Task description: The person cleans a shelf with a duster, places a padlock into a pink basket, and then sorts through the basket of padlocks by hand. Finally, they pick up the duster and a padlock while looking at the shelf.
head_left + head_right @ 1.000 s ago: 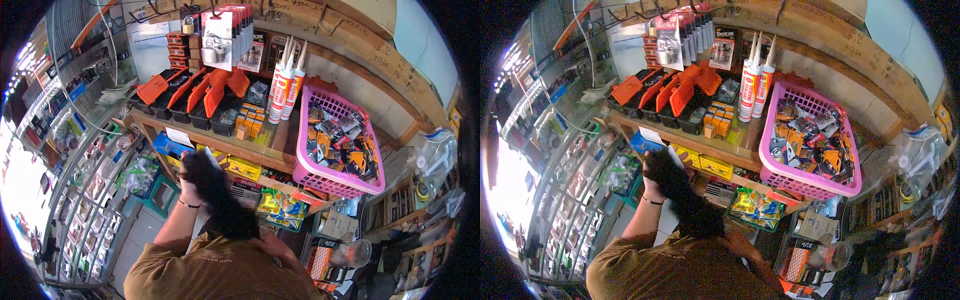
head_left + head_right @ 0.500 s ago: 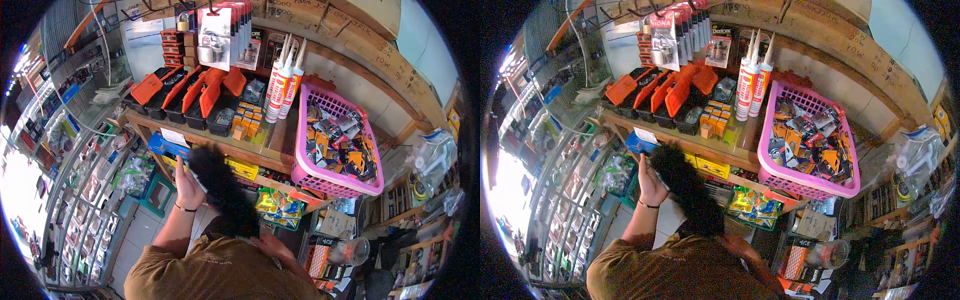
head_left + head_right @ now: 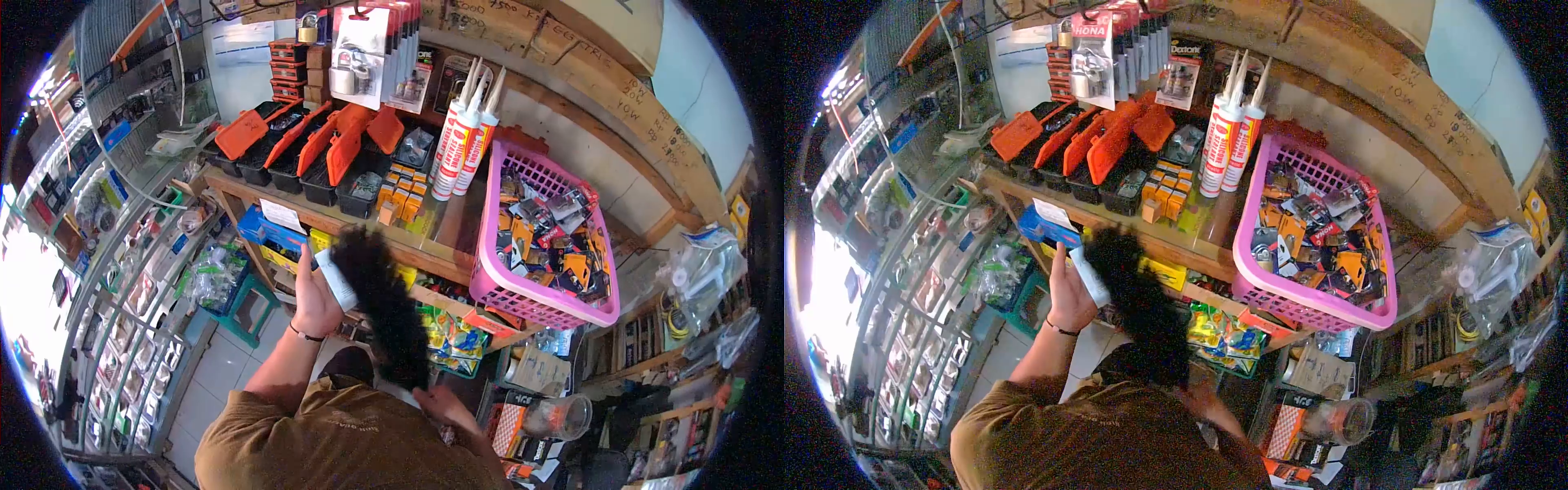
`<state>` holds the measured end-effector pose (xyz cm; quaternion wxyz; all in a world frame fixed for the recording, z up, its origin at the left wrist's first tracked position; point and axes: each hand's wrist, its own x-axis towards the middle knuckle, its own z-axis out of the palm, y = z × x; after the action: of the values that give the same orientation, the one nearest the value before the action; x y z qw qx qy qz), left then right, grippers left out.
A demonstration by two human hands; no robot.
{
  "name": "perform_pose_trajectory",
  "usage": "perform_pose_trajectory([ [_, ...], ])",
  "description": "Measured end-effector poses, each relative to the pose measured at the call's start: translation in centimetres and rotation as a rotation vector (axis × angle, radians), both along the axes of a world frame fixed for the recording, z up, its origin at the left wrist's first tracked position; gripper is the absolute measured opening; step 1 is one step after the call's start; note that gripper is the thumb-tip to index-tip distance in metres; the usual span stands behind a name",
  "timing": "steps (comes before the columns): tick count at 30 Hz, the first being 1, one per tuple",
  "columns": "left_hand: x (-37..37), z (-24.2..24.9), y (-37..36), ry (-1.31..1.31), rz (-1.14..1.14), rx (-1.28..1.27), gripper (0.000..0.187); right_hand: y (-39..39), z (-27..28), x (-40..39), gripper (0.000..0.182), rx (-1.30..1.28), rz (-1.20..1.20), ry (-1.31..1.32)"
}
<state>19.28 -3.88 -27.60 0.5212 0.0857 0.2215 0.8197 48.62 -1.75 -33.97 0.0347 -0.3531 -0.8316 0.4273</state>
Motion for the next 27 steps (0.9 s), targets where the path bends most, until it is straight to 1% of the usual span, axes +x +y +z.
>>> perform_pose_trajectory([
  [1,0.2,0.8,0.0,0.019,-0.139,0.131,0.075,-0.3,1.2,-0.2,0.053,-0.189,0.039,-0.136],
  [2,0.3,1.5,0.1,0.040,-0.281,0.262,0.073,-0.4,0.9,0.1,0.053,-0.185,0.029,-0.128],
  [3,0.7,2.1,0.2,0.101,-0.319,0.341,0.073,-0.5,0.5,0.6,0.053,-0.236,-0.036,-0.089],
  [4,1.1,2.9,0.5,0.108,-0.327,0.349,0.073,-0.4,0.3,0.8,0.053,-0.286,-0.100,-0.051],
  [5,1.7,3.9,0.5,-0.033,-0.282,0.303,0.074,-0.3,0.4,0.8,0.053,-0.283,-0.105,-0.045],
  [6,2.0,4.3,0.5,-0.175,-0.236,0.250,0.075,-0.6,0.5,0.7,0.053,-0.340,-0.171,-0.094],
  [7,1.6,3.1,1.0,-0.288,-0.386,0.476,0.077,-0.8,0.5,0.6,0.052,-0.398,-0.237,-0.142],
  [8,1.1,2.3,1.3,-0.286,-0.393,0.473,0.077,-1.1,0.2,0.7,0.052,-0.402,-0.243,-0.137],
  [10,0.4,1.9,1.7,0.056,-0.398,0.389,0.076,-1.3,-0.6,0.8,0.051,-0.175,-0.030,0.026],
  [11,0.4,2.0,1.9,0.096,-0.454,0.434,0.076,-0.9,-0.7,0.8,0.051,-0.172,-0.034,0.030],
  [12,0.9,3.0,1.8,0.100,-0.458,0.437,0.076,-0.4,-0.8,0.7,0.050,-0.211,-0.125,-0.046],
  [13,1.8,4.3,1.5,0.056,-0.305,0.276,0.076,-0.2,-0.9,0.6,0.050,-0.253,-0.216,-0.125],
  [14,2.3,5.0,1.4,0.010,-0.150,0.113,0.077,-0.1,-1.0,0.5,0.050,-0.253,-0.216,-0.126],
  [15,2.3,4.9,1.6,0.023,-0.132,0.091,0.078,0.0,-1.1,0.4,0.050,-0.262,-0.144,-0.161],
  [16,1.4,3.9,1.9,0.023,-0.133,0.091,0.078,0.1,-1.2,0.2,0.050,-0.270,-0.072,-0.194],
  [17,-0.1,2.1,2.3,0.072,-0.290,0.225,0.076,0.0,-0.8,0.1,0.050,-0.270,-0.074,-0.192],
  [18,-0.6,2.3,2.3,0.121,-0.448,0.360,0.075,-0.2,0.0,0.0,0.051,-0.226,-0.061,-0.150],
  [20,0.0,2.6,2.3,0.141,-0.420,0.394,0.074,0.2,-0.2,-0.3,0.051,-0.173,-0.048,-0.107],
  [22,1.1,4.2,2.2,0.076,-0.167,0.122,0.075,0.6,-1.7,0.0,0.050,-0.280,-0.179,0.069],
  [23,1.4,4.8,2.2,0.156,-0.106,0.035,0.076,0.5,-1.6,-0.1,0.050,-0.280,-0.182,0.066],
  [24,0.6,3.6,2.6,0.154,-0.109,0.034,0.076,0.2,-0.9,-0.6,0.048,-0.247,-0.097,0.010],
  [25,-0.7,1.5,3.2,0.003,-0.303,0.334,0.075,-0.1,-0.5,-0.9,0.047,-0.215,-0.014,-0.044],
  [26,-1.5,0.3,3.7,-0.155,-0.493,0.637,0.075,-0.4,-0.5,-1.1,0.047,-0.217,-0.020,-0.046],
  [27,-0.3,2.5,3.3,-0.395,-0.589,0.773,0.072,-0.6,-0.7,-1.0,0.046,-0.237,-0.124,0.105],
])
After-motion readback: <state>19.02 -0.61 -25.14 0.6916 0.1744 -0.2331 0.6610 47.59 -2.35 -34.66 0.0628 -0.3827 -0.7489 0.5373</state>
